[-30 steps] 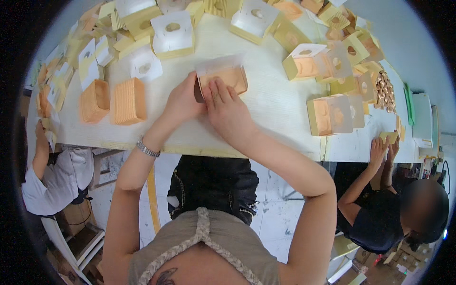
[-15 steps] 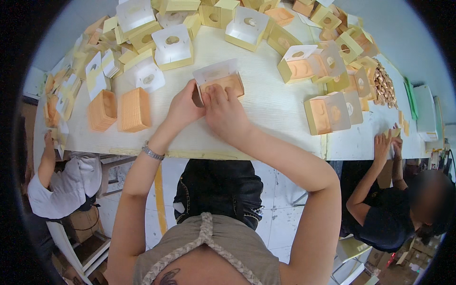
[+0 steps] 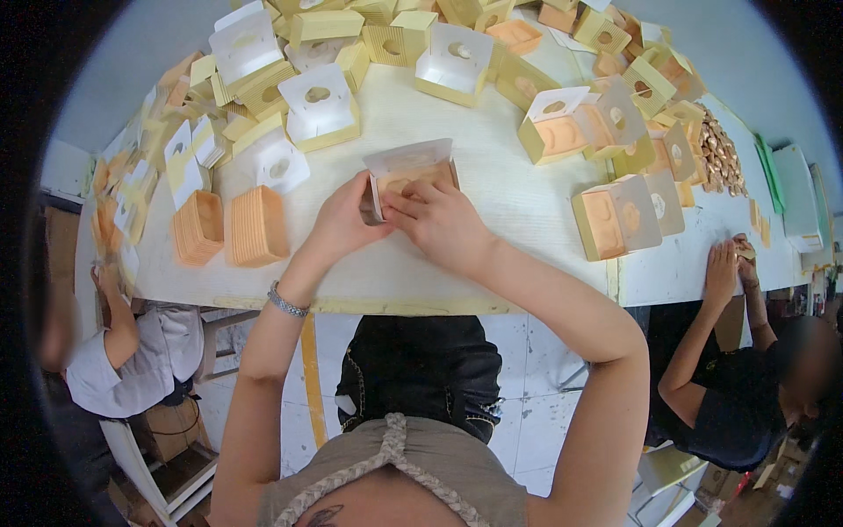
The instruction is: The person assembles small yellow paper boxes by folding flat pieces and inserting them into clear plastic sleeves. The person repeatedly picks up a flat piece, folds it into a box shape, and places it into a sleeve, then sets the completed unit aside. The process continues with multiple units throughout the clip.
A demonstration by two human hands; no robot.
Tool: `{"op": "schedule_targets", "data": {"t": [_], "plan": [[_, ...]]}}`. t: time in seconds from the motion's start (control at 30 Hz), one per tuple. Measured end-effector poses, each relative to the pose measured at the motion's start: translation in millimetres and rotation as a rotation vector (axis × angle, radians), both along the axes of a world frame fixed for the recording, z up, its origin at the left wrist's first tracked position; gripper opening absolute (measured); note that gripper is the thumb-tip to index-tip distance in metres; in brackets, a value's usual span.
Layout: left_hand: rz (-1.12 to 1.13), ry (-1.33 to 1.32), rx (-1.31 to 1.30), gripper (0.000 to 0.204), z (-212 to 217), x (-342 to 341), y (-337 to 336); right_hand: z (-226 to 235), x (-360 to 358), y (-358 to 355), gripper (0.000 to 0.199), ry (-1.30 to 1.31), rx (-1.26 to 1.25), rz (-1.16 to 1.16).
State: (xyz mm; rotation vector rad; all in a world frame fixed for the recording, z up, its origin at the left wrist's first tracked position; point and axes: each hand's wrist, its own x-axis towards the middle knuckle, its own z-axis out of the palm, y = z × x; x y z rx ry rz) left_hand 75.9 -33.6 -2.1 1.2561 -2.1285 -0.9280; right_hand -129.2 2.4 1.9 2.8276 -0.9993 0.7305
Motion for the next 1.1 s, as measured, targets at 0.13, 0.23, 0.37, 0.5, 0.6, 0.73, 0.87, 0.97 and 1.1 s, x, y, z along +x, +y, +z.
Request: {"op": "schedule_targets", "data": {"t": [0.13, 0.23, 0.37, 0.5, 0.6, 0.73, 0.87, 0.97, 1.1], "plan": [[0.049, 0.064, -0.034, 0.067, -7.4, 0.4, 5.3, -6.3, -14.2, 16.1, 0.04, 0.01, -0.151, -0.166], [0.007, -0.035, -0.103, 0.069, -1.7, -2.3, 0.4, -2.5, -6.8, 29.2, 0.041, 0.093, -0.173, -0.305], [0.009, -0.03, -0.065, 0.073, -1.5, -3.7, 0.7, -5.2, -1.4, 22.8, 0.041, 0.156, -0.104, -0.334], [-0.02, -0.12, -0.27, 0.077, -7.4, -6.3, 2.2, -3.4, 0.3, 23.9, 0.04, -0.086, -0.099, -0.206], [-0.045, -0.127, -0.272, 0.08, -8.5, -4.1, 3.5, 5.5, -2.8, 14.1, 0.038, -0.199, 0.027, -0.21], [-0.049, -0.159, -0.28, 0.081, -6.3, -3.7, 4.1, 34.4, -16.4, -0.8, 0.016, 0.03, 0.145, -0.204], [-0.051, -0.123, -0.298, 0.079, -7.1, -2.2, 5.3, 42.5, -14.4, -5.5, 0.005, 0.33, 0.112, -0.101], [-0.06, -0.084, -0.196, 0.078, -6.7, -4.2, 0.8, 34.6, -15.1, -5.6, 0.006, 0.392, -0.067, 0.023], [-0.041, -0.079, -0.18, 0.08, -8.3, -3.4, 3.1, 37.9, -9.9, -4.7, 0.011, 0.547, -0.028, 0.06]]}}
